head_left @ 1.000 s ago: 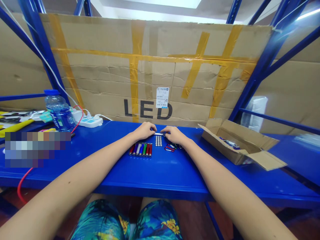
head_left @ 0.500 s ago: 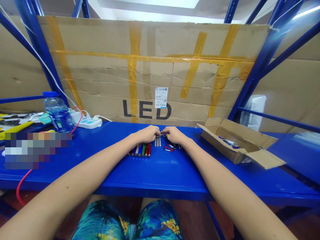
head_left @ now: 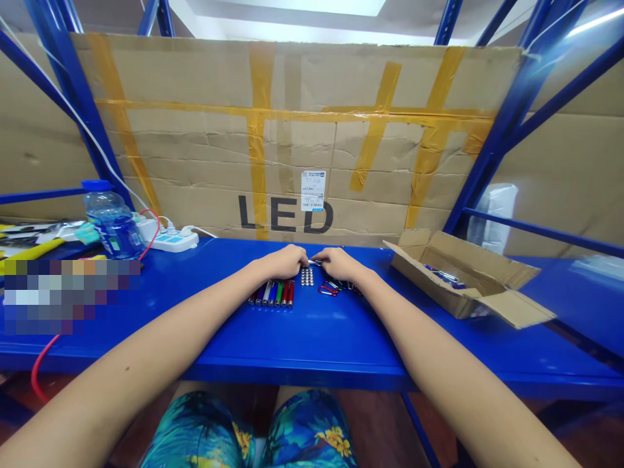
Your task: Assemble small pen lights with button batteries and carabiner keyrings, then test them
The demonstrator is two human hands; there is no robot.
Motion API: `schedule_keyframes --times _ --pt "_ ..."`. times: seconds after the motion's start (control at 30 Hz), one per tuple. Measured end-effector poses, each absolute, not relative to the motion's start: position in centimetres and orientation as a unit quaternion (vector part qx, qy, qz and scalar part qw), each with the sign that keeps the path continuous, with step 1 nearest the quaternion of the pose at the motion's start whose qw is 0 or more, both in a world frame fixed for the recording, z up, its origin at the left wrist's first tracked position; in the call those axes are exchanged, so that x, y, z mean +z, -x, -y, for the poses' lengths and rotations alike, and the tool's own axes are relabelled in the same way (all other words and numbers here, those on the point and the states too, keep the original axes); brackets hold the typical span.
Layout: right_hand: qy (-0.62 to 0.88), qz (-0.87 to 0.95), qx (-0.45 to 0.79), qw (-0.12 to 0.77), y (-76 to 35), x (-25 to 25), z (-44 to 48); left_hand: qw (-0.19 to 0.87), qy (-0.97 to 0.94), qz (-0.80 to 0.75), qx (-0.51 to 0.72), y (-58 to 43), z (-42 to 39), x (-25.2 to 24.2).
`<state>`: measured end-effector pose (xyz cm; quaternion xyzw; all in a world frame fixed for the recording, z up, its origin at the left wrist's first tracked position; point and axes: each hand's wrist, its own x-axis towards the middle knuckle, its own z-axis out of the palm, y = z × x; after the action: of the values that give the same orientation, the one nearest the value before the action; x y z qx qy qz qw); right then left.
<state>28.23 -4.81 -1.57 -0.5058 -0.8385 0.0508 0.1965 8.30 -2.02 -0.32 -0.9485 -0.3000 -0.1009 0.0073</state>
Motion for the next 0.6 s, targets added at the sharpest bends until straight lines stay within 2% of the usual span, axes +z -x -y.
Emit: schedule_keyframes --times 0.37,0.6 --pt "0.51 0.834 0.041 0.206 -28.4 -2.0 4.2 -0.082 0.906 0.408 -0.075 -4.3 2.6 1.3" --pt "0.512 0.826 0.024 0.232 -27.7 -2.6 3.7 -0.044 0.884 0.456 -0.091 -4.6 3.2 1.2"
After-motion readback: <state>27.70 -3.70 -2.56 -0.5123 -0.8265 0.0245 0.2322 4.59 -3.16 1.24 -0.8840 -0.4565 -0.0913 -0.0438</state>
